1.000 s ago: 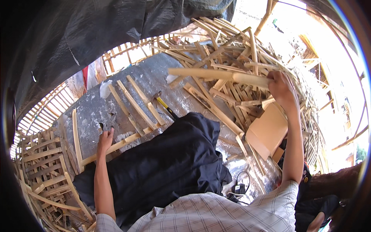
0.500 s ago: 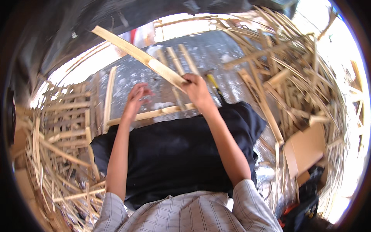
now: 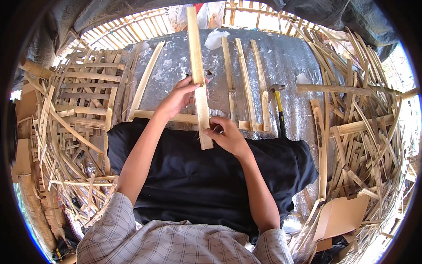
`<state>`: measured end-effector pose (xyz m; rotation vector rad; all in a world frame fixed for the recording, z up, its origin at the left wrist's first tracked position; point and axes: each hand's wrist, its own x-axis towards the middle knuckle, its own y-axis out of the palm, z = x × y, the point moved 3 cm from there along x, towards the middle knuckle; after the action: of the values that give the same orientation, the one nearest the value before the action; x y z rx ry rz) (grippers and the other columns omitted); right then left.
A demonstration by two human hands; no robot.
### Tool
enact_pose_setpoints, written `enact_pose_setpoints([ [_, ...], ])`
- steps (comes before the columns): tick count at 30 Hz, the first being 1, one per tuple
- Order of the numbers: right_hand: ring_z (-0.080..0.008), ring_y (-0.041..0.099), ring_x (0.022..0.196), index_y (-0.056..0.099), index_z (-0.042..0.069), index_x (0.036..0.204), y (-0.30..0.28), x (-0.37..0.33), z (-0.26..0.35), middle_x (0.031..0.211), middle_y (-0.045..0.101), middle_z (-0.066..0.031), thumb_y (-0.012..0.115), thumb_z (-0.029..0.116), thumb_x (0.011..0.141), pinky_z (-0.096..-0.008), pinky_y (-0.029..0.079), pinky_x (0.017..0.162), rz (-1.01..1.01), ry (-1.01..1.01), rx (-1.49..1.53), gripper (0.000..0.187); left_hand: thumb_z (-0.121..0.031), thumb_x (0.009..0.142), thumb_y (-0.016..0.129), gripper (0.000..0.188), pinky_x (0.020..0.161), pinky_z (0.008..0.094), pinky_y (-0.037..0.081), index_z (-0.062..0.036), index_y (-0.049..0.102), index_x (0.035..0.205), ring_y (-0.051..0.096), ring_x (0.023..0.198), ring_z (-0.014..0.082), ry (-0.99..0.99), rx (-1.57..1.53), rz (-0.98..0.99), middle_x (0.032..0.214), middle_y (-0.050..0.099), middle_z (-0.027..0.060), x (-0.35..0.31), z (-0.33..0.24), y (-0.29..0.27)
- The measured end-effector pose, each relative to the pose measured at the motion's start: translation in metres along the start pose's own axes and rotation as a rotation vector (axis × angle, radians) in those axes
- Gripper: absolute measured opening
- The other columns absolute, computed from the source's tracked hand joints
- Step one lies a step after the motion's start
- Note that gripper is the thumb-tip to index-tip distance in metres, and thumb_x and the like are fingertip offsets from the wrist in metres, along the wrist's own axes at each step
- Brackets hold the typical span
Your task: The person nails thin bamboo strips onto a wooden frame using a hammer, positioning the strips and driving nails into them.
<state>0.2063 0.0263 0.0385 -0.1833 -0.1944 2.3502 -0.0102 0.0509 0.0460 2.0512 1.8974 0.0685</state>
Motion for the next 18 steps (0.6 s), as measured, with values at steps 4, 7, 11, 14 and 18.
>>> enact_pose_setpoints([
  [4, -0.0088, 0.049, 0.069, 0.066, -0.005, 0.093, 0.005, 0.005, -0.005, 0.076, 0.058, -0.0032, 0.074, 0.017, 0.097, -0.0301, 0.043, 0.064, 0.02, 0.001, -0.043, 0.024, -0.03, 0.102, 0.065, 0.037, 0.083, 0.029, 0.053, -0.0074, 0.062, 0.132, 0.065, 0.095, 0.0091, -0.105, 0.046, -0.203, 0.104, 0.066, -0.0002, 0.008, 0.022, -0.006],
  [7, -0.0168, 0.058, 0.068, 0.069, -0.005, 0.095, 0.007, 0.007, -0.007, 0.077, 0.065, -0.0123, 0.077, 0.021, 0.094, -0.0355, 0.051, 0.069, 0.03, 0.057, -0.121, 0.027, -0.03, 0.101, 0.067, 0.037, 0.081, 0.0293, 0.054, -0.0072, 0.062, 0.13, 0.064, 0.092, 0.0075, -0.204, 0.091, -0.277, 0.103, 0.065, -0.0016, 0.013, 0.04, -0.011],
  [11, -0.0278, 0.07, 0.075, 0.068, -0.003, 0.096, -0.01, 0.003, 0.004, 0.081, 0.069, -0.0166, 0.073, 0.012, 0.096, -0.0377, 0.053, 0.071, -0.13, -0.069, -0.229, 0.016, -0.031, 0.101, 0.068, 0.039, 0.078, 0.0293, 0.055, -0.0057, 0.062, 0.13, 0.064, 0.09, 0.0093, -0.279, 0.129, -0.175, 0.103, 0.066, 0.0002, 0.017, 0.047, -0.008],
  [14, -0.0204, 0.071, 0.08, 0.067, -0.001, 0.107, -0.045, -0.007, 0.051, 0.092, 0.071, -0.012, 0.065, -0.001, 0.097, -0.0344, 0.055, 0.071, -0.314, -0.073, -0.199, 0.01, -0.031, 0.101, 0.068, 0.04, 0.077, 0.0291, 0.056, -0.0038, 0.061, 0.13, 0.066, 0.09, 0.0112, -0.294, 0.175, -0.121, 0.103, 0.066, 0.0025, 0.018, 0.051, -0.018],
  [18, -0.0063, 0.059, 0.086, 0.07, 0.006, 0.118, -0.105, -0.047, 0.131, 0.104, 0.069, -0.0001, 0.069, 0.005, 0.098, -0.0218, 0.047, 0.074, -0.549, -0.34, -0.365, 0.02, -0.03, 0.102, 0.067, 0.038, 0.076, 0.0299, 0.056, -0.0019, 0.062, 0.127, 0.066, 0.089, 0.0128, -0.312, 0.216, -0.161, 0.103, 0.067, 0.0046, 0.016, 0.044, -0.01],
])
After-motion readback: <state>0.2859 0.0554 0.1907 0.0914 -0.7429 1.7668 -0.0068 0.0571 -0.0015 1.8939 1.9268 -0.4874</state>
